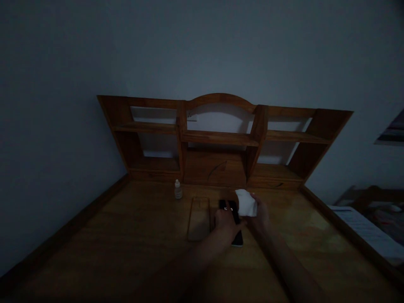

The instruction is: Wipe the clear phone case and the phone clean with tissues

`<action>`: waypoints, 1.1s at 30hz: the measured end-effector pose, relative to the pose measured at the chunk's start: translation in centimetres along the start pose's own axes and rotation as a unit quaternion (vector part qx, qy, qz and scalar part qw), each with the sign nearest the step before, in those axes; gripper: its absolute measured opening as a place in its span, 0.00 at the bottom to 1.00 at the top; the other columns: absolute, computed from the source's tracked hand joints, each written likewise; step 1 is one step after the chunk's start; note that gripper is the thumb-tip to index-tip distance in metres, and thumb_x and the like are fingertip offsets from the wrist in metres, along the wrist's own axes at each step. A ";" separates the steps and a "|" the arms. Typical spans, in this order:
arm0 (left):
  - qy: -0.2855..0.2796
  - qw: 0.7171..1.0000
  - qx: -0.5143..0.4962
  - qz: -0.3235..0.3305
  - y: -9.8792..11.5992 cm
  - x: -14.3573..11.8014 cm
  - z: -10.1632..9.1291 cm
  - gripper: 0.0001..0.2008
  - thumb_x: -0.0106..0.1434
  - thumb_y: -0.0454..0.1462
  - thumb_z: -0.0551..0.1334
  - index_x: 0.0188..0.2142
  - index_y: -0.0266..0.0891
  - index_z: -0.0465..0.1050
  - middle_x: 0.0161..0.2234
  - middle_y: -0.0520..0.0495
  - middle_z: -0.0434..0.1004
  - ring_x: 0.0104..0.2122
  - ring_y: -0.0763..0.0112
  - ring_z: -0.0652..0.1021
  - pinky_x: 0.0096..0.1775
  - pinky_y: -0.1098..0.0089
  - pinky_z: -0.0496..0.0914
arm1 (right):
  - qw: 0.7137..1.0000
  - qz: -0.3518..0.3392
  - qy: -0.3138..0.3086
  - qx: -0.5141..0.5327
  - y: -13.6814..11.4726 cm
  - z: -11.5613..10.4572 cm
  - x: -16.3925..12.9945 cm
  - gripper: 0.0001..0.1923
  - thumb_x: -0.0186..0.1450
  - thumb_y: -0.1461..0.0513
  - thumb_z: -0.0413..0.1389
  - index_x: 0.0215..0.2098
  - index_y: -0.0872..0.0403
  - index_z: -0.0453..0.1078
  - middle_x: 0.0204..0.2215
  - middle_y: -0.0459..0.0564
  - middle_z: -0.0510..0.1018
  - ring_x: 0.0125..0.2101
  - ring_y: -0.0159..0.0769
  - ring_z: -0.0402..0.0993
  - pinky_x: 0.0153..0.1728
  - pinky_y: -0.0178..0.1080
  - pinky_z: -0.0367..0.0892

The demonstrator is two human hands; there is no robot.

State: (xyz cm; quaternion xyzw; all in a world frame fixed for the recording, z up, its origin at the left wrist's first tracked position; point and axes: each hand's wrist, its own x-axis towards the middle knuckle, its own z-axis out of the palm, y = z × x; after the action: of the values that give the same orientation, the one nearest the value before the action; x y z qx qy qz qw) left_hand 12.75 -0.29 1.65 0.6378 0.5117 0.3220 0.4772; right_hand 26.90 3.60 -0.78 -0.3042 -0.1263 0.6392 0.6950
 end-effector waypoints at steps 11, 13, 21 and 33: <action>-0.134 0.981 -0.138 -0.014 -1.6 -2.8 -10.5 0.21 0.60 0.53 0.62 0.39 0.37 0.78 0.39 0.40 0.80 0.39 0.57 0.78 0.42 0.61 0.71 | 0.988 0.073 -0.101 -0.091 2.4 3.0 -3.2 0.14 0.64 0.59 0.61 0.45 0.58 0.75 0.38 0.55 0.84 0.36 0.43 0.82 0.37 0.42 0.77; -0.112 0.965 -0.229 -0.065 -2.2 -3.2 -10.6 0.23 0.61 0.54 0.61 0.41 0.36 0.77 0.38 0.40 0.81 0.36 0.59 0.79 0.41 0.61 0.72 | 0.982 0.088 -0.121 -0.113 3.0 3.3 -4.1 0.15 0.64 0.58 0.62 0.46 0.58 0.75 0.39 0.56 0.84 0.36 0.43 0.82 0.37 0.41 0.77; 0.044 0.974 -0.221 -0.018 -3.5 -6.3 -10.2 0.21 0.56 0.46 0.69 0.45 0.36 0.78 0.43 0.39 0.82 0.43 0.56 0.80 0.43 0.63 0.73 | 0.936 0.130 -0.212 -0.250 3.5 2.9 -5.3 0.20 0.65 0.50 0.60 0.39 0.60 0.78 0.34 0.56 0.84 0.31 0.38 0.81 0.32 0.35 0.73; 0.240 0.960 -0.063 -0.134 -9.0 -7.3 -24.6 0.25 0.48 0.49 0.71 0.40 0.35 0.78 0.39 0.39 0.82 0.40 0.54 0.81 0.40 0.62 0.76 | 0.939 0.055 -0.170 -0.295 2.9 1.9 -3.2 0.29 0.67 0.46 0.50 0.32 0.60 0.81 0.29 0.59 0.83 0.26 0.37 0.79 0.31 0.36 0.71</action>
State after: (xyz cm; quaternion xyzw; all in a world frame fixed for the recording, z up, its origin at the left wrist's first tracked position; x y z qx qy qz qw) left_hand -14.48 -0.24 2.09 0.4364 0.6704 0.4302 0.4185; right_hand 23.04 1.04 -0.34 -0.3892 -0.4082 0.6524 0.5063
